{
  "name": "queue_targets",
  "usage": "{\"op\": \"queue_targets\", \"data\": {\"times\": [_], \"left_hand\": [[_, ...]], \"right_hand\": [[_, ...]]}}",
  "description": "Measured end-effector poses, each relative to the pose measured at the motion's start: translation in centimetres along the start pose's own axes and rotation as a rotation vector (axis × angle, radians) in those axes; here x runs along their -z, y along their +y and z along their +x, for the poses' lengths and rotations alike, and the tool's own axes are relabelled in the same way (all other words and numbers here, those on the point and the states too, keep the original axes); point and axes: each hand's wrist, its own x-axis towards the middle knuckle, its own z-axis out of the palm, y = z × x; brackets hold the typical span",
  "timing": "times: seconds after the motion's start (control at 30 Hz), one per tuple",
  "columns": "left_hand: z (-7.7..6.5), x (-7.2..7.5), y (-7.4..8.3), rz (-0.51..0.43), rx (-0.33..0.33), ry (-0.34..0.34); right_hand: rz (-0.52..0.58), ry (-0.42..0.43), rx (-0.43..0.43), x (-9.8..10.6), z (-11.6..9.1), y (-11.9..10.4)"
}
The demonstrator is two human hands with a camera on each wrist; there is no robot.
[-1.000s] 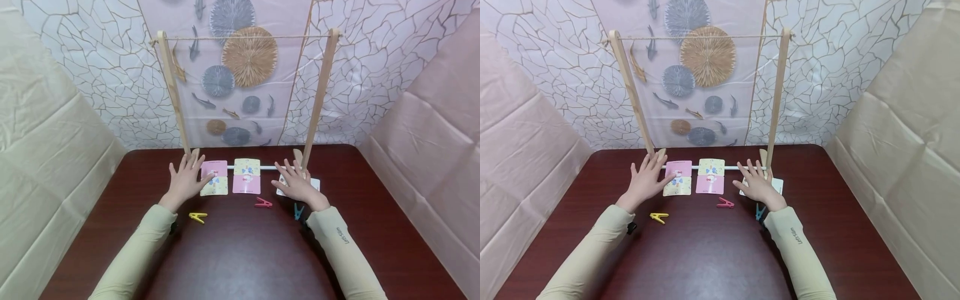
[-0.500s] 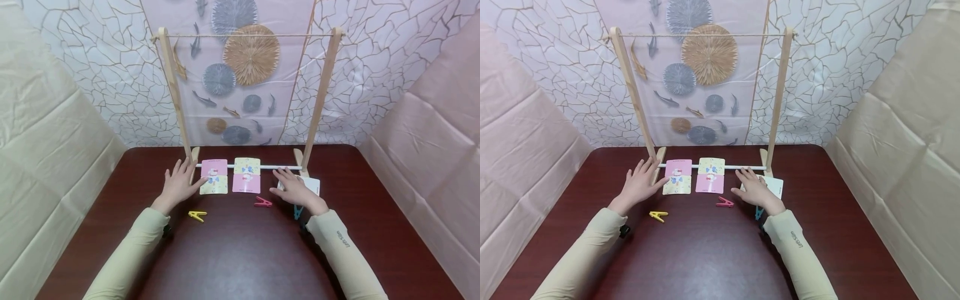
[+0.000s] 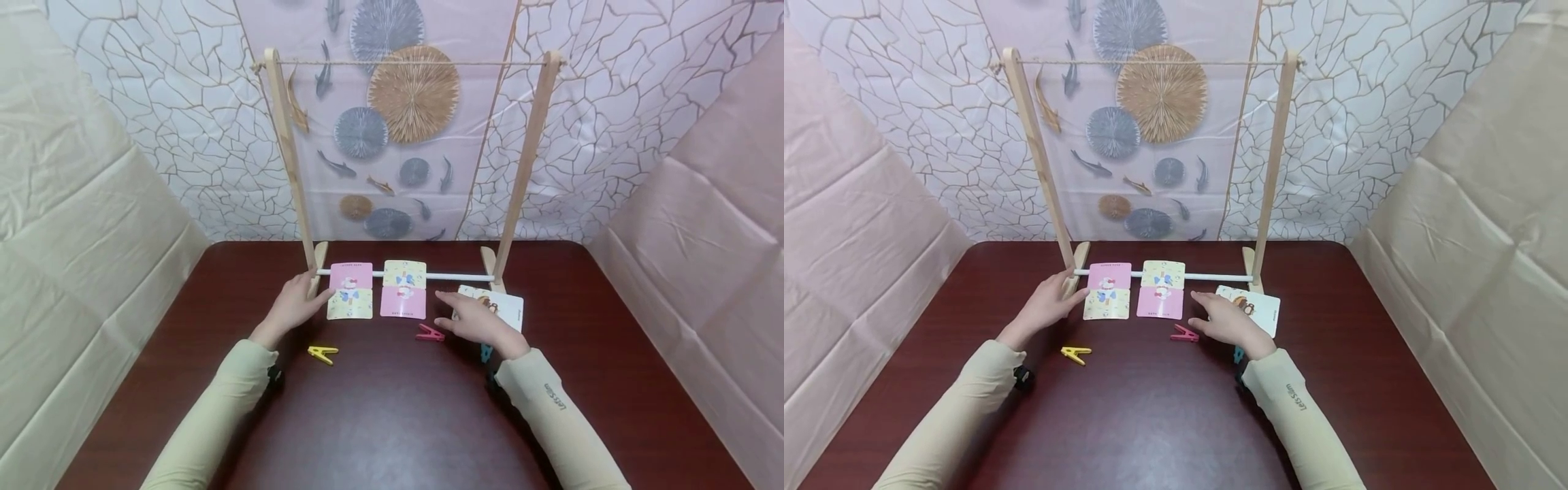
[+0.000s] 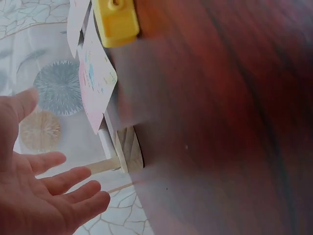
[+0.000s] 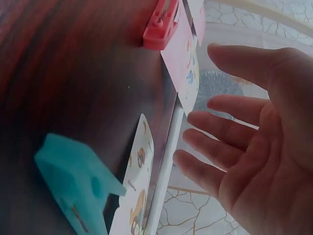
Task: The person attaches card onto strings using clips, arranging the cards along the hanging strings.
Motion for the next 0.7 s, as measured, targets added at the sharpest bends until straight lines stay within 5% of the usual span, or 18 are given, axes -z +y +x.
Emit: {"op": "queue_targets", "data": {"times": [0.7], "left_hand": [[2.3,-1.1,0.9,-0.189,0.185,-0.075]], "right_hand": [[-0.020,-0.116,-0.068,-1.1,0.4,-1.0]]}}
